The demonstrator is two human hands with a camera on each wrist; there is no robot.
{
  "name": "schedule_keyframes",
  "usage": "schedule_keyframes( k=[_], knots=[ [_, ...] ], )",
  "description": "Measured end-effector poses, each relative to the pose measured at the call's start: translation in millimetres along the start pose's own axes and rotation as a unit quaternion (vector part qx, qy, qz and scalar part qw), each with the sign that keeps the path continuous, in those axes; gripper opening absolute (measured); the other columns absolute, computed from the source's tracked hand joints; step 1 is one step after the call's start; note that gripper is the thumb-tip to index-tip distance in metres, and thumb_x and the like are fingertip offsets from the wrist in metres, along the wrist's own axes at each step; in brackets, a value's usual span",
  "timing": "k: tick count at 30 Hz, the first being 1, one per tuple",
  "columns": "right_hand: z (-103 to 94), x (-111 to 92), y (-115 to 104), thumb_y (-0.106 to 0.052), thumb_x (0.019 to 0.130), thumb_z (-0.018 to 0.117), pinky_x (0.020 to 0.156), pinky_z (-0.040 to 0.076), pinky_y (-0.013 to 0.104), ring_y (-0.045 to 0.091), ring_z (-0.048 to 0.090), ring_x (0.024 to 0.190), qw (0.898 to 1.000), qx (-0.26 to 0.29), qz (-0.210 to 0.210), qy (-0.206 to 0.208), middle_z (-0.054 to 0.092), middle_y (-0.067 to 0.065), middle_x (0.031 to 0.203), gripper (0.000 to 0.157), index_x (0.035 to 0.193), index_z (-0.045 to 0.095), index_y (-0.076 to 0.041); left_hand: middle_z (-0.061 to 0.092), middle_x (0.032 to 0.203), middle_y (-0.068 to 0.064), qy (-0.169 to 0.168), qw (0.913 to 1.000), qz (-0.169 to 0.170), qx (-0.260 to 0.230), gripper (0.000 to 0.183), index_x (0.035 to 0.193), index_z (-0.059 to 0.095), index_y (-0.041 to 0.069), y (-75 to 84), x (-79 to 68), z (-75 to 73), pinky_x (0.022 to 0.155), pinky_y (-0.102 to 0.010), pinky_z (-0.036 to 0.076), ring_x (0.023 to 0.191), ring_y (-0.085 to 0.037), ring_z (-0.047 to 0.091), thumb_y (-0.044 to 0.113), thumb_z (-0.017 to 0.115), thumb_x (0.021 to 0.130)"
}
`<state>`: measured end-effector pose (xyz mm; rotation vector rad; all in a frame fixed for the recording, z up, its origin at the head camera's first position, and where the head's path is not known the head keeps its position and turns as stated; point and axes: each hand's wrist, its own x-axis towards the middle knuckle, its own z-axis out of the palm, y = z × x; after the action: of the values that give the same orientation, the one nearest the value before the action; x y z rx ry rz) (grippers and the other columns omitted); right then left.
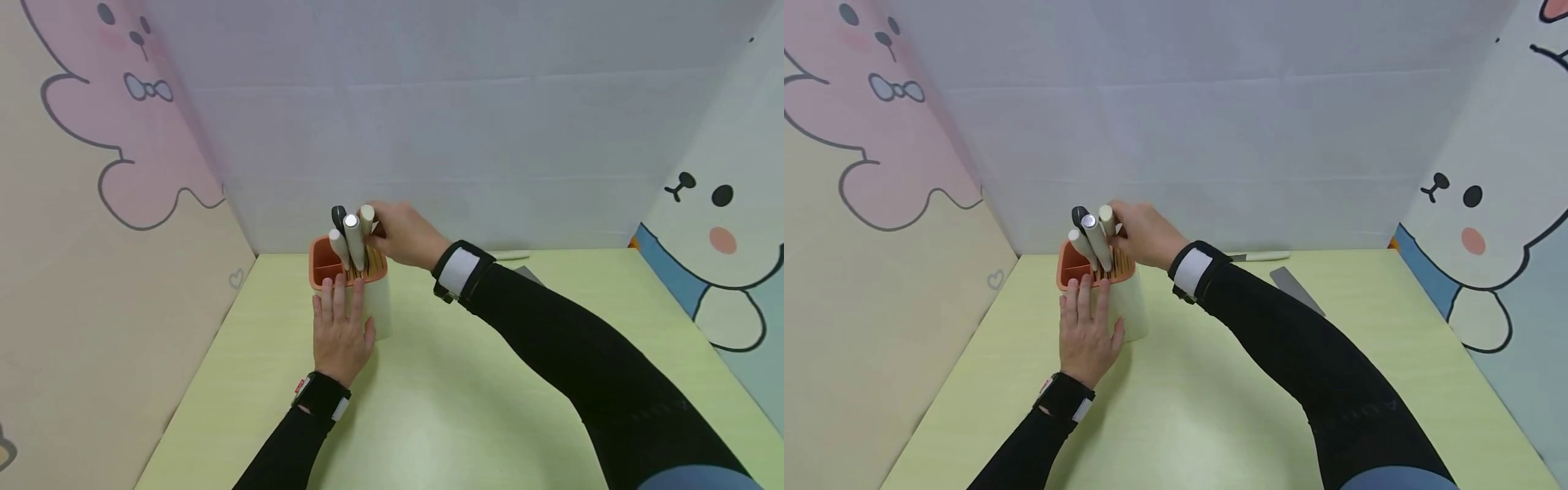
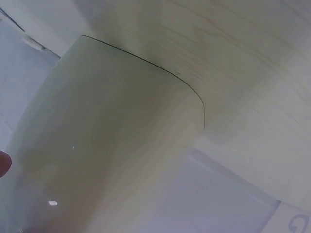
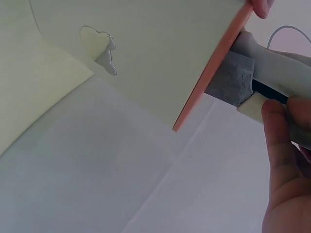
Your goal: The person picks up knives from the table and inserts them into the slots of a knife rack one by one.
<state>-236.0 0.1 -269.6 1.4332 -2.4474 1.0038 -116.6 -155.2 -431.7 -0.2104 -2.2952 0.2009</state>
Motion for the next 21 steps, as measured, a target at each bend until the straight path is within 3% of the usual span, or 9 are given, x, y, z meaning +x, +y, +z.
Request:
schedule_keyframes(
  k=[10,21],
  knots=[
    [7.5,-2.6,4.2,-0.01,0.09,0.062,0.077,0.053,0.028,0.016,0.062,0.09,0.999,-0.016,0.005,-0.032,0.065,0.008,0.105,0.025,0.113,0.052,-0.005,0.015,0.152,-0.022,0.002,1.0,-0.003,0.001,0.088,0.148,0.021,0.006,0.0,0.2,1.1,0.108,-0.057,0.024,0.138,-0.039,0.014,0.033,0.067,0.078],
    [13.5,-4.7,10.1,-0.008,0.091,0.058,0.078,0.053,0.028,0.016,0.06,0.093,0.998,-0.015,0.012,-0.059,0.063,0.008,0.107,0.027,0.117,0.05,-0.005,0.014,0.152,-0.022,-0.017,0.9998,-0.008,-0.001,0.088,0.147,0.021,0.006,0.4,-1.3,-0.3,0.108,-0.057,0.023,0.138,-0.039,0.013,0.033,0.069,0.078]
  ],
)
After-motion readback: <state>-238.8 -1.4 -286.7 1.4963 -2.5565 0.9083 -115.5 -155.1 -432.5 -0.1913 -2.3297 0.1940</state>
